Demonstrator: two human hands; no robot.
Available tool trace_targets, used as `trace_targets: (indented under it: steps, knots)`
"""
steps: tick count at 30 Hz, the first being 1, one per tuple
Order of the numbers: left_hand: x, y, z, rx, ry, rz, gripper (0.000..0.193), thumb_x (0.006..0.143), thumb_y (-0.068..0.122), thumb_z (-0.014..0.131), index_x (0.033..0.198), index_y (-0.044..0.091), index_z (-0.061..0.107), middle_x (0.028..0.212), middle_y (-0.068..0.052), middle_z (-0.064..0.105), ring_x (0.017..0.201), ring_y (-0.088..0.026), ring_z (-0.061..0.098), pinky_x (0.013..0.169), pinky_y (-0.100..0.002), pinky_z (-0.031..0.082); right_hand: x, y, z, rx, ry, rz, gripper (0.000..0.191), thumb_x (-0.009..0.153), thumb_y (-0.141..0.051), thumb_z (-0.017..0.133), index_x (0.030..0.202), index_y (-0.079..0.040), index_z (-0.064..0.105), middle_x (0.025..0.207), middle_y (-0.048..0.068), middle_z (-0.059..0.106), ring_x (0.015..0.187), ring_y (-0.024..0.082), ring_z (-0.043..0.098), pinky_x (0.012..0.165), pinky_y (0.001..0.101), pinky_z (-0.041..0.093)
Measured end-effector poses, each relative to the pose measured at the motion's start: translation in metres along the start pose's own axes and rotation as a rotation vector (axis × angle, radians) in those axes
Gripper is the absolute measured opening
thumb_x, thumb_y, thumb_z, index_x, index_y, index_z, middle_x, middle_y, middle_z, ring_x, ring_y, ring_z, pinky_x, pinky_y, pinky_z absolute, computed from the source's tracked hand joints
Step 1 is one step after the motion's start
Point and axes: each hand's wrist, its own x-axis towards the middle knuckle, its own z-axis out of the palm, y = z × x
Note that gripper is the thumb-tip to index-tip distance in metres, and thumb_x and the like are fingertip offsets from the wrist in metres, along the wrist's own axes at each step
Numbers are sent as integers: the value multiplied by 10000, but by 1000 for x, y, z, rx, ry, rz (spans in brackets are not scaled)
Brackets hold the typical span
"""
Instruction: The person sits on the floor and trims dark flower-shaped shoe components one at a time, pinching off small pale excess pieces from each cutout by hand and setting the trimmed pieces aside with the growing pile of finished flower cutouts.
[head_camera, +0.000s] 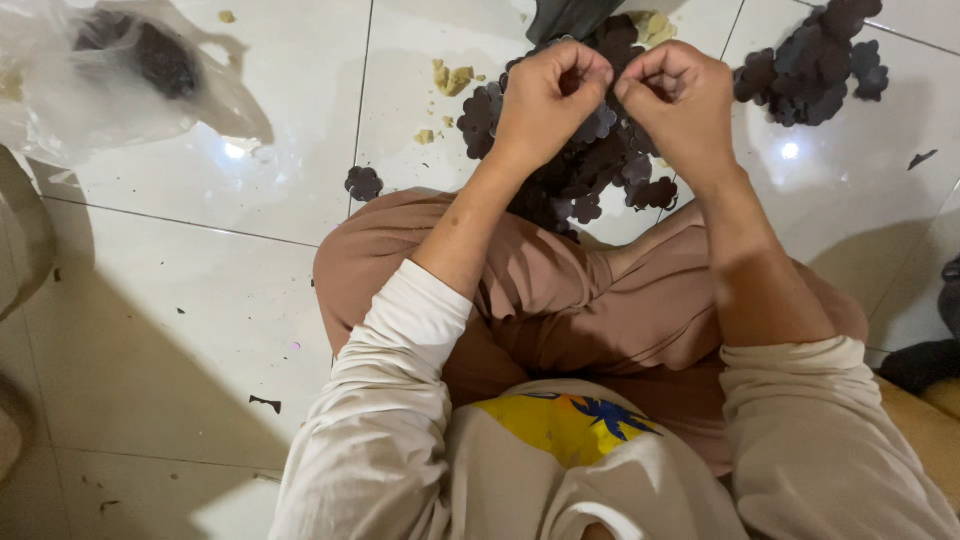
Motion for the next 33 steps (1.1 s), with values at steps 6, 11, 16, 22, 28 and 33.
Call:
trace_targets:
  steps: [6,11,16,22,28,33]
  knots:
    - [-2,4,1,34,-26,12,67,943,74,727,927,9,721,802,27,688,687,-22,566,620,-210,488,-4,1,4,-67,43,-170,70,992,65,691,979,14,644,940,20,677,828,43,600,746,195,504]
    - [-1,8,1,-110,-68,3,73,963,80,724,945,10,737,839,18,731,733,-14,597,665,-217,502,-4,1,2,-192,59,-334,137,996,74,729,918,29,625,937,54,640,824,86,595,758,224,502]
    - [-1,20,0,69,-9,156,46,919,49,729,921,12,702,842,-32,698,722,-87,639,654,-224,506,-4,1,4,-242,96,-395,120,974,81,717,922,24,625,952,72,648,844,116,628,782,241,532]
    - [-4,46,-2,180,44,325,89,942,51,734,953,37,646,897,-54,663,792,-170,694,711,-280,569,-7,-9,1,-302,141,-550,131,1000,79,768,975,32,648,1002,107,670,886,155,655,800,255,538]
    - [-12,77,-5,364,91,594,142,928,57,753,994,45,628,1000,-72,659,898,-242,683,788,-336,573,-19,-32,-5,-296,149,-644,126,1018,62,780,1035,26,661,1046,125,680,923,194,666,818,278,541]
    - [-18,98,-5,456,88,773,156,928,33,747,1022,6,625,1036,-113,656,921,-262,675,797,-354,583,-38,-53,-5,-326,221,-666,134,959,68,770,997,26,649,1027,127,678,877,193,653,776,274,531]
